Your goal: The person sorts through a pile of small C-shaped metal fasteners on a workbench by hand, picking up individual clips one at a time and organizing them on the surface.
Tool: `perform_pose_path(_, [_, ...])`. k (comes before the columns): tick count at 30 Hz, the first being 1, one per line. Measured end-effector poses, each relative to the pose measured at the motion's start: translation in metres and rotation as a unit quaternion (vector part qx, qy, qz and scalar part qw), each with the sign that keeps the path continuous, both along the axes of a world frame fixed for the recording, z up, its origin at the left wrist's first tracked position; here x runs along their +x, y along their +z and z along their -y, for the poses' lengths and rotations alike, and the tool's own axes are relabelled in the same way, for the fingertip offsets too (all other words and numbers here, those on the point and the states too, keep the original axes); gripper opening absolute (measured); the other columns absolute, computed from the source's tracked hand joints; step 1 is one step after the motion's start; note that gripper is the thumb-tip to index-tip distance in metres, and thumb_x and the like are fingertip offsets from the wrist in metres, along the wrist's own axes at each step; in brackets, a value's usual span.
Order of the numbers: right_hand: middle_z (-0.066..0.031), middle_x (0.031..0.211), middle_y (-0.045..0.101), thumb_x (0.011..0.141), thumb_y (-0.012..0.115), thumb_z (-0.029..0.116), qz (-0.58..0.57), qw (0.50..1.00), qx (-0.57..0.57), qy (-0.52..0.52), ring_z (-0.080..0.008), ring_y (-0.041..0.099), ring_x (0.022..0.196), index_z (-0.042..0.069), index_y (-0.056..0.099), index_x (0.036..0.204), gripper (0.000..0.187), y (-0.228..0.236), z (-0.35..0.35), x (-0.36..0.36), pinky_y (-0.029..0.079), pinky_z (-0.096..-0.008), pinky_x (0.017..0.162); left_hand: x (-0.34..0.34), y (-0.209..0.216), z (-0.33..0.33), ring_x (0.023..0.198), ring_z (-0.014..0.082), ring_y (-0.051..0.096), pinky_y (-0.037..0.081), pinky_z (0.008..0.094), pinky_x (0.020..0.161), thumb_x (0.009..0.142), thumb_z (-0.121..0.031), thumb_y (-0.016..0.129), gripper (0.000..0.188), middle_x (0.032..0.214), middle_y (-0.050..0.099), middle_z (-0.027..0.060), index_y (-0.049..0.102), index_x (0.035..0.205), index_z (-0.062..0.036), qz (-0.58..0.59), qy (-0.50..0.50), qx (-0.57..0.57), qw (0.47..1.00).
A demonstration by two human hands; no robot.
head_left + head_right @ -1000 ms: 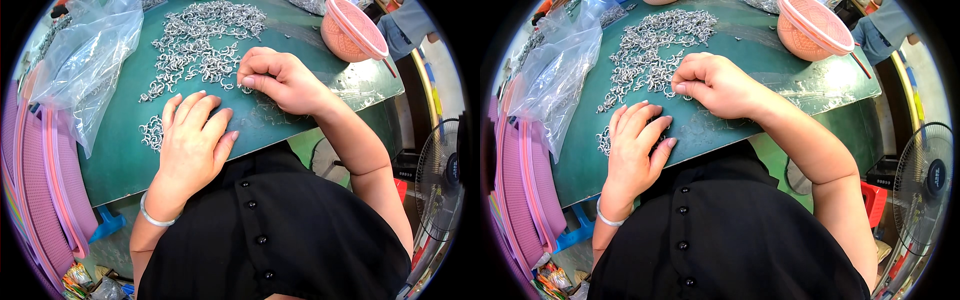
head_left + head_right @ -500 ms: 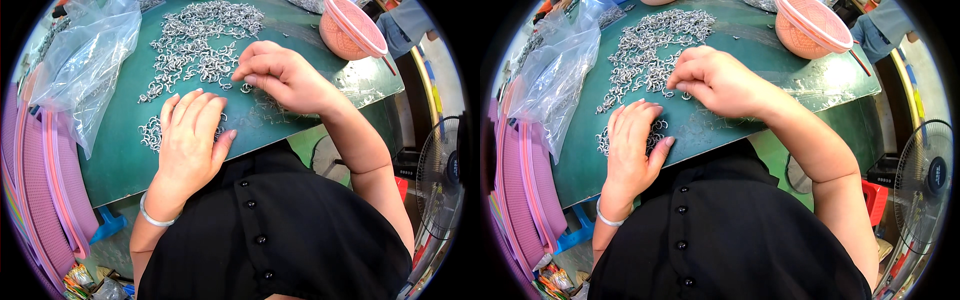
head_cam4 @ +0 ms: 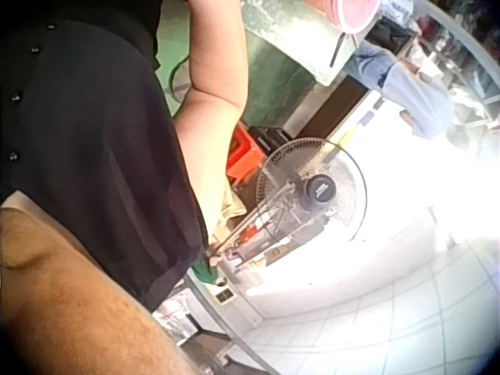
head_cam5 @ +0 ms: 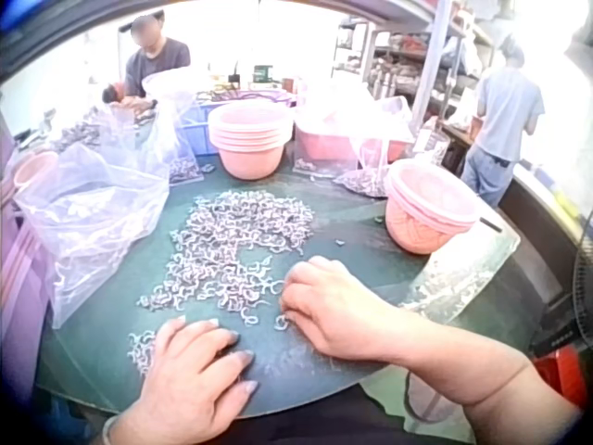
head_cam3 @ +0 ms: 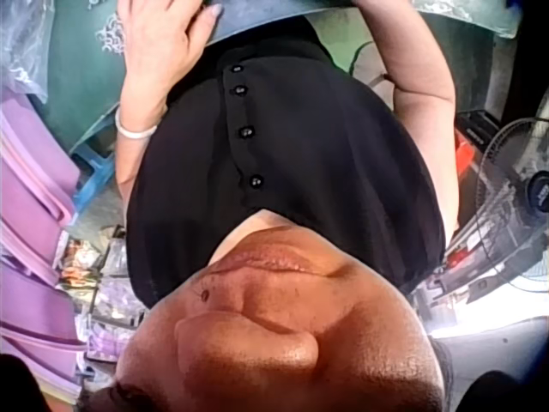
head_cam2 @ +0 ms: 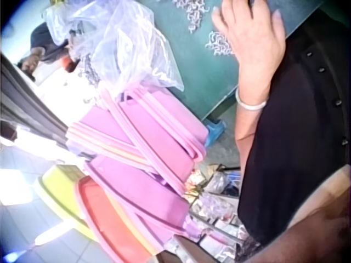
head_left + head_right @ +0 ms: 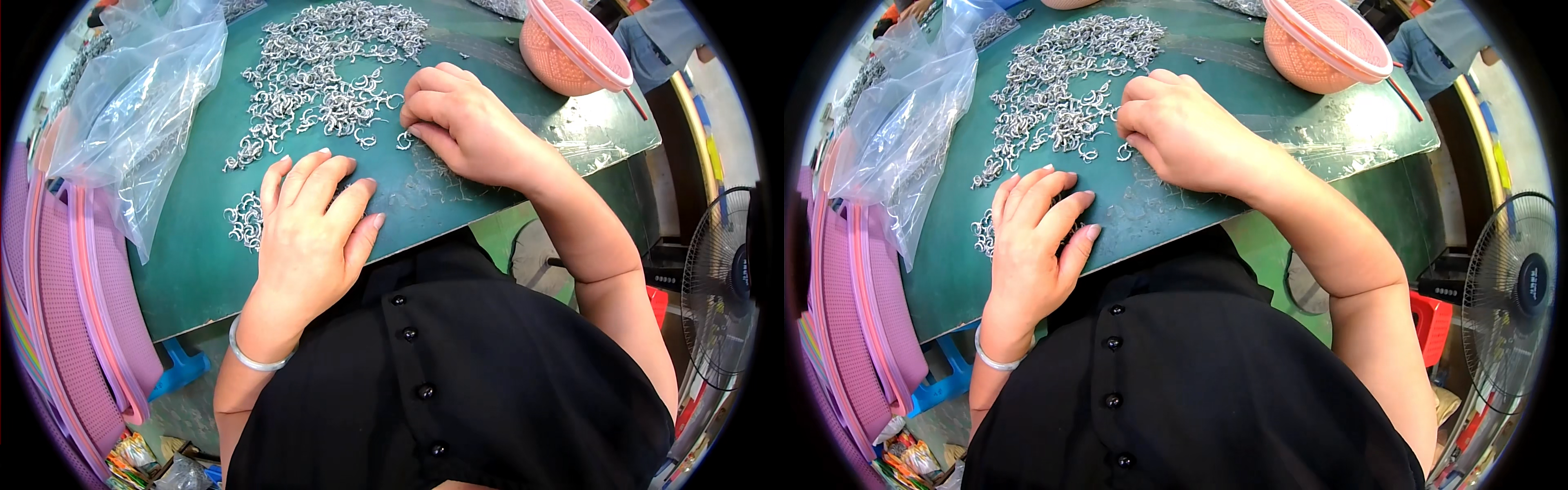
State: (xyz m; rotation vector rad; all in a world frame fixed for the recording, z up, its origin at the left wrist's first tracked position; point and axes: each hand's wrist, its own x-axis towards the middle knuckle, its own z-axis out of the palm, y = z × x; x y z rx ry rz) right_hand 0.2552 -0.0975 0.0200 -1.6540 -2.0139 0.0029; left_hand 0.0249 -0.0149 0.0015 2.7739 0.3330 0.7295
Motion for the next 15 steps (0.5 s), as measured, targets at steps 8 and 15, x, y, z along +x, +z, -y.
perform_pose_path(8, [-0.0085,0.092,0.061,0.079,0.067,0.007,-0.003,0.999,0.012,0.031,-0.0297,0.057,0.091,0.005,0.067,0.08,0.002,0.0003,0.0017,-0.0069,0.047,-0.0398,0.083,0.0,-0.0025,-0.0007,0.118,0.0331,0.055,0.033,0.0535,0.106,0.08,-0.02,0.074,0.027,0.116,0.062,0.0127,0.069,0.103,-0.0066,0.006,-0.001,0.007,1.0])
perform_pose_path(15, [-0.0095,0.094,0.06,0.082,0.066,0.006,-0.019,0.999,-0.004,0.035,-0.0307,0.054,0.095,0.004,0.065,0.083,0.003,-0.0035,-0.0015,-0.005,0.046,-0.0396,0.085,-0.0005,-0.0006,-0.0004,0.118,0.034,0.056,0.034,0.0508,0.107,0.079,-0.016,0.073,0.027,0.117,0.063,0.0124,0.07,0.104,-0.0046,0.004,0.001,-0.002,1.0])
